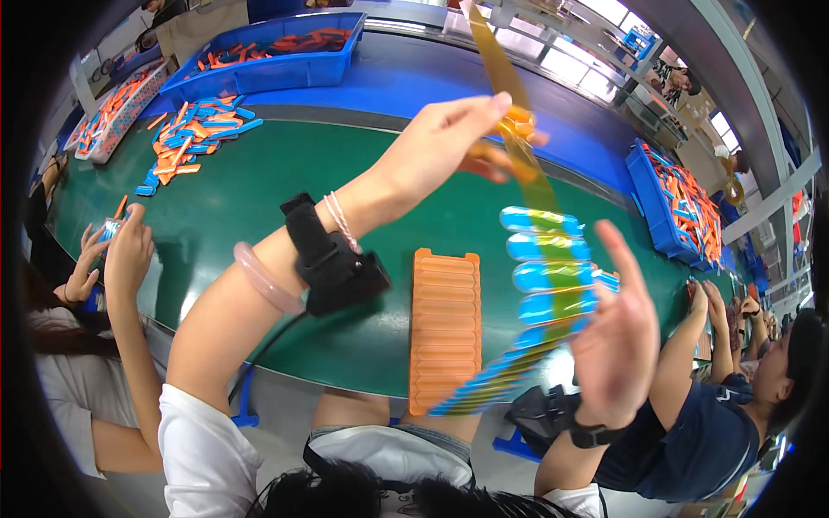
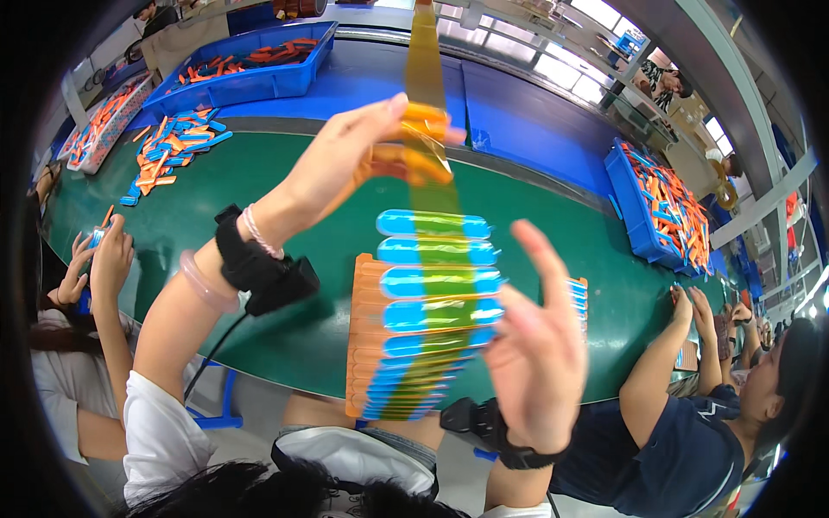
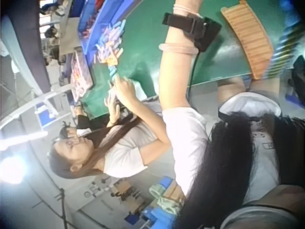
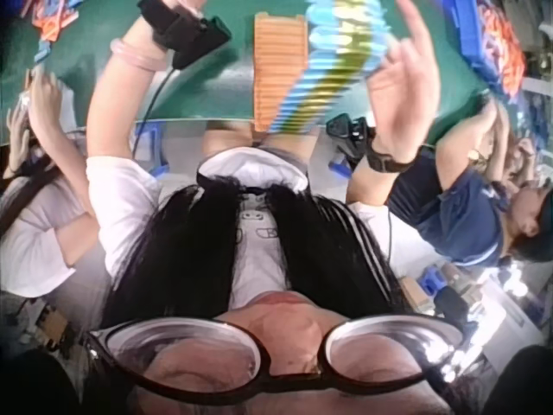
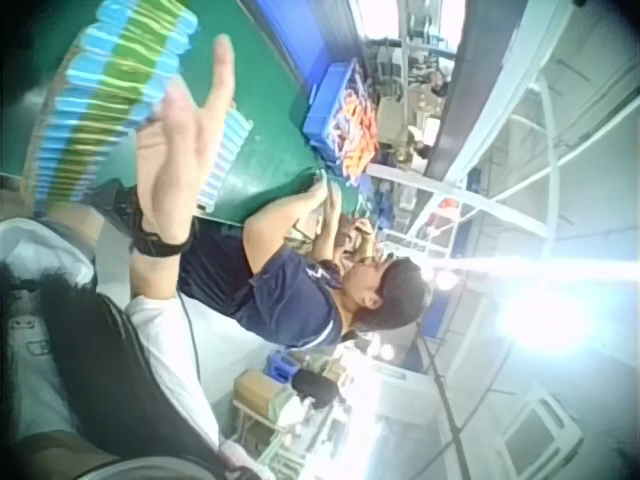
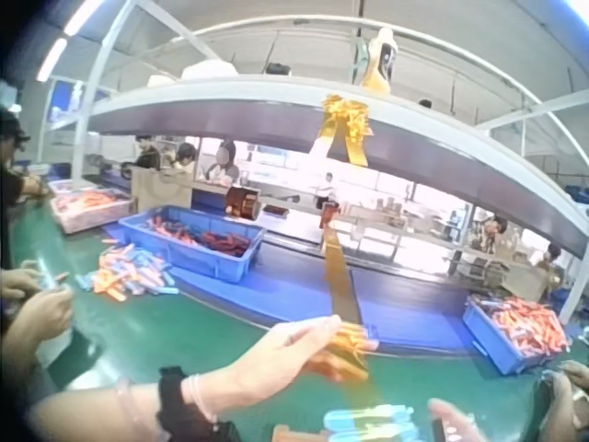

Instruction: Assembling colorful plastic or rubber strips into orange trays on a factory conveyor belt.

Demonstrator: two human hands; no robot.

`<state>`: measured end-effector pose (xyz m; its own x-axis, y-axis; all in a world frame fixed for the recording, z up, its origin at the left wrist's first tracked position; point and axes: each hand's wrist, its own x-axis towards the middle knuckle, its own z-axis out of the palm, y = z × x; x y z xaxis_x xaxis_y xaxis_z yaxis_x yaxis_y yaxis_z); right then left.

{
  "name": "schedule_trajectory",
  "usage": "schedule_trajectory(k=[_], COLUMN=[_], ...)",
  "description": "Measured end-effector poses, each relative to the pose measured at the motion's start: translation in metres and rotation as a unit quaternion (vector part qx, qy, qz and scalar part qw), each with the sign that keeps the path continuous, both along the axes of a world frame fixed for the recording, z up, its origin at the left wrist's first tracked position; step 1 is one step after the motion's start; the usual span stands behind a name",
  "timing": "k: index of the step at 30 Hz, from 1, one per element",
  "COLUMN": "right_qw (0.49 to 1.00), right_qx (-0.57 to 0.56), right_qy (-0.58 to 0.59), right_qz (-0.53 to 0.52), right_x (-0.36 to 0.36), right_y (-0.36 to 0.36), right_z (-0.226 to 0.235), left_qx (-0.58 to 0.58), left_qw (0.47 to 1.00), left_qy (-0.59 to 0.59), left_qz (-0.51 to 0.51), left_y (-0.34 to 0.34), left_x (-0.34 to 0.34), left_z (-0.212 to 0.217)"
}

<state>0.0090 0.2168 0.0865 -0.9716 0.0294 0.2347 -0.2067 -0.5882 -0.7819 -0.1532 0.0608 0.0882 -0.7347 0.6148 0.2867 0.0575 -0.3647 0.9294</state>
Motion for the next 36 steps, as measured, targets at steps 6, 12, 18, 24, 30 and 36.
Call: schedule_trajectory(k=[6, 12, 18, 24, 30, 36], right_qw=[0.973, 0.928, 0.841, 0.779, 0.718, 0.814], right_qx=[0.085, 0.294, 0.426, 0.486, 0.602, 0.432], right_qy=[-0.011, -0.187, -0.107, -0.135, -0.152, -0.19], right_qz=[-0.215, -0.13, -0.315, -0.374, -0.315, -0.339], right_x=[0.019, 0.027, 0.064, 0.098, 0.113, 0.116], right_y=[0.01, -0.003, 0.036, 0.09, 0.117, 0.136], right_z=[0.0, -0.056, -0.056, -0.081, -0.099, -0.108], left_qx=[-0.443, -0.365, -0.538, -0.717, -0.794, -0.564], left_qw=[0.683, 0.63, 0.61, 0.569, 0.483, 0.758], left_qy=[0.579, 0.684, 0.581, 0.389, 0.354, 0.32], left_qz=[0.046, -0.044, -0.002, 0.103, 0.105, 0.071], left_y=[-0.017, -0.023, -0.069, -0.126, -0.12, 0.001], left_x=[0.021, 0.074, 0.007, -0.101, -0.115, -0.011], left_z=[-0.05, -0.076, -0.055, -0.046, -0.052, -0.077])
